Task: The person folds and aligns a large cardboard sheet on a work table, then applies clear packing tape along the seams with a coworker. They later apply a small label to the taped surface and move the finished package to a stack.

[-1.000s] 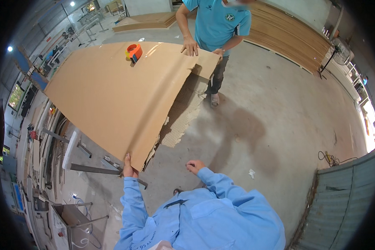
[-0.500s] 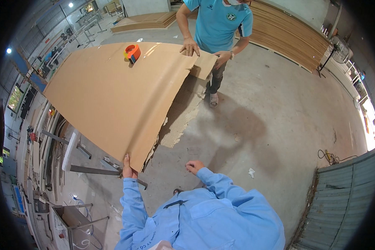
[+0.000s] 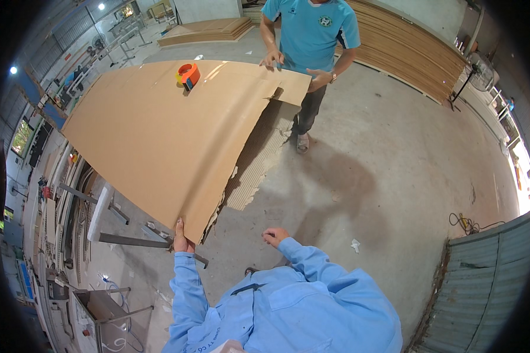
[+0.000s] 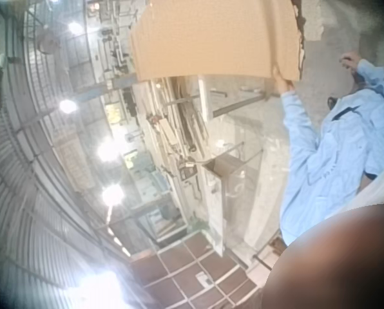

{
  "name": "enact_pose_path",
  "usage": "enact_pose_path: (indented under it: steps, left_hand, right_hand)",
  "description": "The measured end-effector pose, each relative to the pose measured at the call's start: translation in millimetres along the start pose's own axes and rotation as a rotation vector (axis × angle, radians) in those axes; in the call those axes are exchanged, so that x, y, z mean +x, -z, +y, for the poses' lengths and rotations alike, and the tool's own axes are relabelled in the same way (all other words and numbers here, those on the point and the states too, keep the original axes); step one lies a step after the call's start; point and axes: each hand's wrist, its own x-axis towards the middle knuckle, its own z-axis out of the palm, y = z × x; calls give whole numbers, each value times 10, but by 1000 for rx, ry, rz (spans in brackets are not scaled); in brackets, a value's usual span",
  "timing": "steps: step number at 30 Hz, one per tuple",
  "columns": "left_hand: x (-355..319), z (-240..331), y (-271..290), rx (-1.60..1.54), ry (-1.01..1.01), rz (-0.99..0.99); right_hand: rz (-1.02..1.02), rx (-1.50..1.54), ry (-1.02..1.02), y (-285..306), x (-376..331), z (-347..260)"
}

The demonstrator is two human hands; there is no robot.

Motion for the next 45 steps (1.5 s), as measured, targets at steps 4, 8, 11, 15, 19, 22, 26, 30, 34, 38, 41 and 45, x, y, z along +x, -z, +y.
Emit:
enact_pose_path:
  steps: [4, 8, 11, 15, 19, 22, 26, 30, 34, 38, 41, 45]
  left_hand:
    - [21, -12, 25, 3, -4, -7]
    - [44, -28, 59, 3, 5, 2]
    - [53, -35, 76, -6, 14, -4]
    - [57, -32, 83, -1, 14, -14]
    - [52, -24, 68, 0, 11, 6]
    - [37, -21, 50, -8, -2, 1]
    - [23, -14, 33, -9, 5, 0]
    - [19, -7, 24, -6, 11, 7]
    - [12, -8, 19, 8, 0, -3]
    - [15, -4, 19, 0, 17, -1]
    - [29, -5, 33, -12, 21, -12]
    - [52, -31, 61, 45, -15, -10]
  right_hand:
    - [-7, 0, -11, 2, 1, 14]
    - [-9, 1, -13, 3, -2, 38]
    - [-14, 6, -38, 0, 4, 68]
    - [-22, 24, 18, -12, 18, 102]
    - [-8, 5, -7, -24, 26, 90]
    - [-12, -12, -20, -29, 22, 60]
    - [-15, -44, -79, -34, 15, 26]
    - [-26, -39, -24, -37, 13, 10]
    - [-29, -45, -32, -32, 7, -9]
    - [-32, -59, -74, -24, -3, -45]
    - [-39, -56, -81, -22, -3, -59]
    - [-34, -57, -40, -28, 16, -33]
